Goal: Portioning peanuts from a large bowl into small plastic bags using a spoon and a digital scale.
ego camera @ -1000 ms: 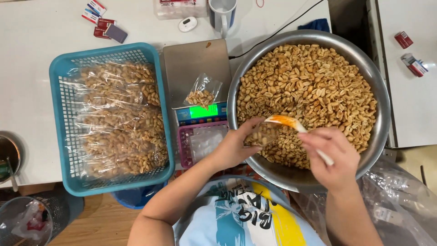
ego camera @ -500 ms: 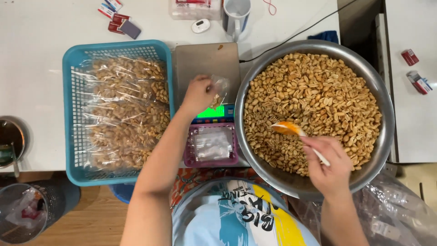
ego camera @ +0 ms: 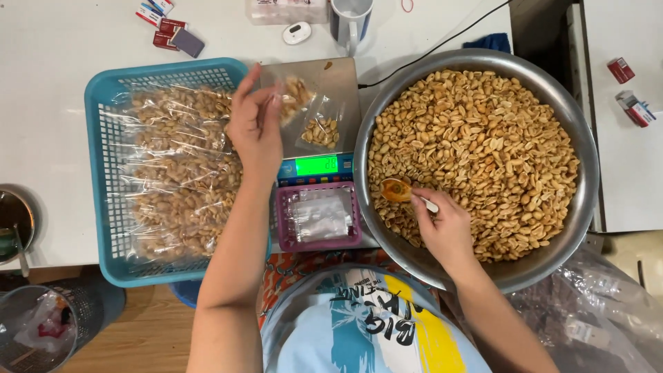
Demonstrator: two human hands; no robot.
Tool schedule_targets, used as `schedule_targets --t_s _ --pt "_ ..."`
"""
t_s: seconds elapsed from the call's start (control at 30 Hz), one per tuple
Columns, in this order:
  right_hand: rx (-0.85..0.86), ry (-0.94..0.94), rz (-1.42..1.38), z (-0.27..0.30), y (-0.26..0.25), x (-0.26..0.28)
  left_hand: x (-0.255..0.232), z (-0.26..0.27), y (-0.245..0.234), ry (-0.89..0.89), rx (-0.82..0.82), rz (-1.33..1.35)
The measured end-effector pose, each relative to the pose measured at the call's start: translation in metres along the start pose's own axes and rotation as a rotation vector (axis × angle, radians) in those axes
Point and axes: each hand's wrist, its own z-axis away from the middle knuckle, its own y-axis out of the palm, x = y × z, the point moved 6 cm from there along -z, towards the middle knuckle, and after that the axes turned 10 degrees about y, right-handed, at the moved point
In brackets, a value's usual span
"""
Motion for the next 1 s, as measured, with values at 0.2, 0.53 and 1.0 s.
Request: schedule_targets --t_s 0.2,0.53,1.0 --pt "0.041 0.191 -0.188 0.000 -0.002 -0.016 -0.021 0.041 0.019 -0.397 0.031 0.406" --pt "-0.063 -0.041 -0.338 -0.004 -0.080 0.006 -0.081 0.097 0.086 -0.841 0.725 0.215" --pt "-0.184 -0.446 -0.026 0.007 -0.110 0.040 -0.086 0.096 0.102 -0.784 0.709 0.359"
